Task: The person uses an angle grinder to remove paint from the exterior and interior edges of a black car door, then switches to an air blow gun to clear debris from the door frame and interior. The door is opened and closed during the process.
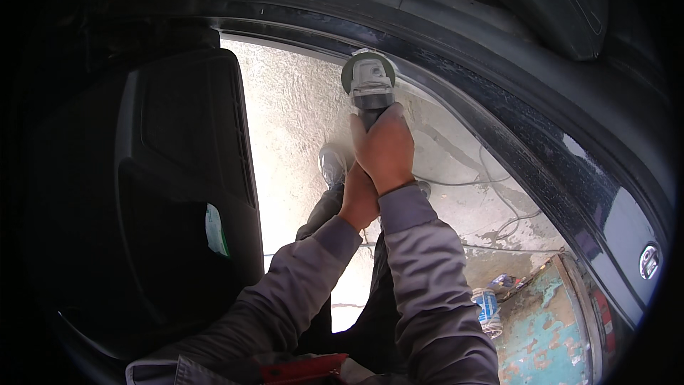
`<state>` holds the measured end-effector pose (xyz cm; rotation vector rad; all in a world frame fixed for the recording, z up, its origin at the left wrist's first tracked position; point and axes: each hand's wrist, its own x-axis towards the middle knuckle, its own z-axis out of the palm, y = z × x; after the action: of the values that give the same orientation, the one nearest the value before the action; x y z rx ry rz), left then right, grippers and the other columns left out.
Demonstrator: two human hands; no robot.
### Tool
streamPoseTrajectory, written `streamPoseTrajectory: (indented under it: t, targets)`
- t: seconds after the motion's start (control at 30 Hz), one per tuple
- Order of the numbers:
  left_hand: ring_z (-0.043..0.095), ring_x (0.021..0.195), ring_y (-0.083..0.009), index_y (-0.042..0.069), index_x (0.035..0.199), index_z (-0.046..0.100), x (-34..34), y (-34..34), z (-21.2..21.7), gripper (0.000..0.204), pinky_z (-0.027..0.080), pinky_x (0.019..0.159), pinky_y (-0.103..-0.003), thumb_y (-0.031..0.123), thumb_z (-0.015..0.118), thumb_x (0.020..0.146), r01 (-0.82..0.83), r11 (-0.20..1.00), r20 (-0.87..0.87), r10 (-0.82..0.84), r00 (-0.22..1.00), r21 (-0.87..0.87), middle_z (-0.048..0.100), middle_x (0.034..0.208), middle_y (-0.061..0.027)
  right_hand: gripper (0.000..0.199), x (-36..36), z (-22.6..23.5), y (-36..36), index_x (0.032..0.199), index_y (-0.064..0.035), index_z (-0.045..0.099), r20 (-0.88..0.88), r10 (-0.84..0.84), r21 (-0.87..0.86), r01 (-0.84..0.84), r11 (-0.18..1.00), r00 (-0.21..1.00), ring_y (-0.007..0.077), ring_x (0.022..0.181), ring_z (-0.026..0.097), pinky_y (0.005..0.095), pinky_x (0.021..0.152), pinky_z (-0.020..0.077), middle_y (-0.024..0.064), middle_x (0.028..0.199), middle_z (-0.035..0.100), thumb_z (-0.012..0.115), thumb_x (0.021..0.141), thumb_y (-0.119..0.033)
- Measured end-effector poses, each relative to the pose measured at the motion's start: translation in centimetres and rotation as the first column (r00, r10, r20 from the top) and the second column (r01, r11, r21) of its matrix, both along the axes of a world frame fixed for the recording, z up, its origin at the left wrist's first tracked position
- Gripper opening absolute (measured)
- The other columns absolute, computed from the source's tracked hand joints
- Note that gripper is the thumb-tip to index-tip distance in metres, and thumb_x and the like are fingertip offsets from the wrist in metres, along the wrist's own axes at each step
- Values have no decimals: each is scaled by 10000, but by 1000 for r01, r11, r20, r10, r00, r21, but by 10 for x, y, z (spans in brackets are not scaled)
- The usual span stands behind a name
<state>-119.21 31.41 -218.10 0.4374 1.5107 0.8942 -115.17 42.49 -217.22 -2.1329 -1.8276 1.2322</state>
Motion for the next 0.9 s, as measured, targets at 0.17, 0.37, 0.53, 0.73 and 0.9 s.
streamPoseTrajectory:
  t: [0.17, 0.37, 0.53, 0.73, 0.9]
  targets:
    - [659, 1252, -262, -16, 1407, 523, 2, 4, 4, 670, 510, 1044, -366, 153, 871, 860, 14, 995, -20, -12, 1000, 95, 672, 1361, -151, 608, 2, -6, -2, 1067, 87, 550, -38, -41, 69, 43, 997, 998, 541, 879, 704, 560, 746, 568, 336, 910, 713, 828, 886, -422]
    - [636, 1299, -231, 1, 1486, 479, 1, 8, 0, 745, 492, 1080, -346, 146, 867, 867, 42, 992, -30, -39, 999, 122, 655, 1410, -133, 602, 3, -11, -2, 1063, 81, 557, -46, -41, 58, 44, 997, 998, 543, 892, 698, 564, 759, 566, 345, 926, 707, 830, 883, -425]
    - [619, 1316, -216, 8, 1507, 468, 0, 7, -2, 745, 487, 1089, -343, 131, 853, 881, 51, 990, -48, -45, 998, 133, 639, 1436, -118, 601, 1, -13, -1, 1063, 77, 561, -56, -40, 89, 45, 995, 998, 542, 899, 698, 568, 771, 563, 347, 942, 707, 829, 884, -430]
    - [607, 1328, -229, 11, 1500, 477, 0, 5, -6, 723, 484, 1093, -352, 128, 844, 888, 15, 988, 9, -17, 1000, 151, 625, 1442, -123, 614, -2, -13, -1, 1069, 83, 561, -38, -44, 46, 46, 998, 998, 541, 893, 699, 563, 759, 563, 340, 932, 710, 833, 881, -435]
    - [611, 1328, -262, 3, 1467, 502, 4, 2, -6, 684, 488, 1085, -369, 141, 841, 890, 49, 993, -46, -44, 998, 106, 631, 1422, -144, 626, 5, -8, -1, 1054, 88, 562, -25, -46, 71, 48, 996, 999, 538, 892, 702, 561, 756, 563, 343, 925, 709, 836, 878, -446]
